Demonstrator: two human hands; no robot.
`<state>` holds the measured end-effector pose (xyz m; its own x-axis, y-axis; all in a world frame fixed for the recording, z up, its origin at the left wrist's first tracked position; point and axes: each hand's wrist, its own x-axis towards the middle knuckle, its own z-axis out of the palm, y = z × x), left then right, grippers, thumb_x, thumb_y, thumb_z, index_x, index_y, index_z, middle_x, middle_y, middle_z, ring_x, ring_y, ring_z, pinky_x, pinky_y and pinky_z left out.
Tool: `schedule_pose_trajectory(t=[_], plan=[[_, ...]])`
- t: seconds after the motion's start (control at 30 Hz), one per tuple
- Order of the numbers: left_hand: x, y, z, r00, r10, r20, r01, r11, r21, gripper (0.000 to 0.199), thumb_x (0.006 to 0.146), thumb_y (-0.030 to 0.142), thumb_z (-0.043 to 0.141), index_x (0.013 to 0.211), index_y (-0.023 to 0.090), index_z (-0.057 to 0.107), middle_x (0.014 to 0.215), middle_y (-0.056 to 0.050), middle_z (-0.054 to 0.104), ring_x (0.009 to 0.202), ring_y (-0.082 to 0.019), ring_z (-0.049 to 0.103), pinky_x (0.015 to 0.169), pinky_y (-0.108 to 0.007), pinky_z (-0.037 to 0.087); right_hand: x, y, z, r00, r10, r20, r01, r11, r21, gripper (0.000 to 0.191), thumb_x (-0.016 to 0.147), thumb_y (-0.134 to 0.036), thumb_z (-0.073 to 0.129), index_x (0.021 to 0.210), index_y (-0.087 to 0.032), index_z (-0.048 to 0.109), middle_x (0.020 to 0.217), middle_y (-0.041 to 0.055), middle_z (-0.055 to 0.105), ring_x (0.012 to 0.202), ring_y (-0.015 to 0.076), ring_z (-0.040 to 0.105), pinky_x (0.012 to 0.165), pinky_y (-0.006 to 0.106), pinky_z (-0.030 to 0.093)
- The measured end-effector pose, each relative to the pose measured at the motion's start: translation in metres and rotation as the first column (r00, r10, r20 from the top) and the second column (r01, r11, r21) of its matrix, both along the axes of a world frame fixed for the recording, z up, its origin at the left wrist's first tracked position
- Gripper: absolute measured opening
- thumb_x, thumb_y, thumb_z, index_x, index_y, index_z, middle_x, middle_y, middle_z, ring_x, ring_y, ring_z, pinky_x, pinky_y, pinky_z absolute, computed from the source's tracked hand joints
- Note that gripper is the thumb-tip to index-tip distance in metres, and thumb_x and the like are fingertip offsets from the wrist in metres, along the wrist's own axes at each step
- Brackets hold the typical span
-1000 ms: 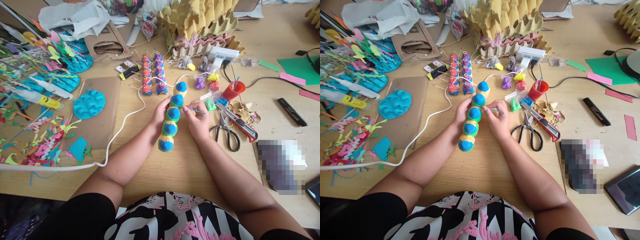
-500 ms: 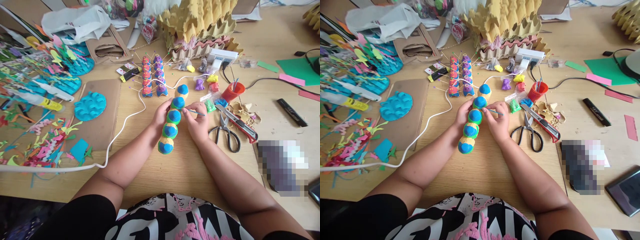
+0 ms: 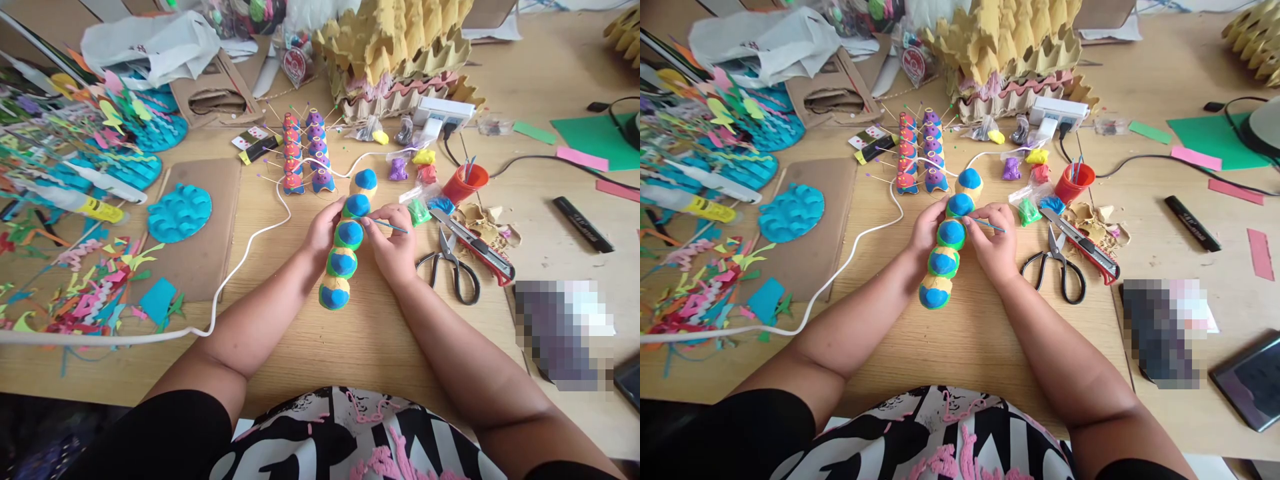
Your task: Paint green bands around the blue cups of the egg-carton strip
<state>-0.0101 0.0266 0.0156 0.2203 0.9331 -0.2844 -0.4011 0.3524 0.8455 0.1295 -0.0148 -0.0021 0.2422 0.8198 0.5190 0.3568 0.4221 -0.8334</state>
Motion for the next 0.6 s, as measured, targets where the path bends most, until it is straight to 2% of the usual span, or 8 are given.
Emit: schedule_pose_trajectory(t=[0.1,0.23,0.3,0.47,0.6], plan=[[0.0021,0.0003,-0.0017,0.995,0.012,0.103,-0.009,0.999,-0.039,0.051,0.093,0.075,0.072,0.079,0.026,0.069,0.076,-0.001,0.076,0.083,-0.024,0.076,0.077,-0.039,0.059,0.0,-0.0001,0.0007,1.0,-0.022,0.022,0.022,1.0,-0.005,0.018,0.098,-0.042,0.078,0.089,-0.028,0.074,0.093,0.0025,0.07,0.096,0.0228,0.067,0.094,0.044,0.057],[0.0023,0.0002,-0.0036,0.991,0.032,0.128,-0.032,0.999,-0.003,0.043,0.093,0.065,0.078,0.084,0.023,0.07,0.077,0.0,0.074,0.079,-0.018,0.075,0.073,-0.031,0.058,0.0001,-0.0016,0.0032,1.0,0.002,-0.003,-0.002,1.0,0.005,0.016,0.097,-0.039,0.077,0.087,-0.027,0.072,0.091,0.0019,0.069,0.094,0.0219,0.067,0.094,0.043,0.057],[0.0022,-0.0008,-0.0041,0.993,0.054,0.108,-0.059,0.997,0.039,0.04,0.091,0.059,0.081,0.082,0.022,0.07,0.076,0.0,0.073,0.076,-0.016,0.073,0.072,-0.028,0.056,0.0001,-0.0025,0.0042,1.0,0.018,-0.023,-0.018,1.0,0.011,0.018,0.099,-0.039,0.075,0.086,-0.027,0.069,0.092,0.0021,0.069,0.095,0.0215,0.066,0.094,0.042,0.057],[0.0044,-0.0046,-0.0038,0.981,0.193,0.005,-0.192,0.972,0.136,0.03,0.094,0.045,0.08,0.077,0.021,0.074,0.077,0.001,0.075,0.074,-0.014,0.071,0.075,-0.026,0.056,-0.0001,-0.0036,0.0047,1.0,0.011,-0.02,-0.011,1.0,0.005,0.022,0.1,-0.042,0.071,0.085,-0.027,0.065,0.092,0.0028,0.067,0.095,0.0219,0.065,0.093,0.042,0.057],[0.0061,-0.0045,-0.007,0.98,0.2,-0.01,-0.195,0.965,0.175,0.025,0.093,0.041,0.081,0.08,0.02,0.079,0.078,0.0,0.077,0.074,-0.015,0.072,0.079,-0.027,0.058,-0.0002,-0.0032,0.0048,0.999,-0.003,0.038,0.003,1.0,0.011,0.018,0.099,-0.038,0.072,0.086,-0.027,0.066,0.092,0.0027,0.068,0.094,0.0221,0.066,0.092,0.042,0.057]])
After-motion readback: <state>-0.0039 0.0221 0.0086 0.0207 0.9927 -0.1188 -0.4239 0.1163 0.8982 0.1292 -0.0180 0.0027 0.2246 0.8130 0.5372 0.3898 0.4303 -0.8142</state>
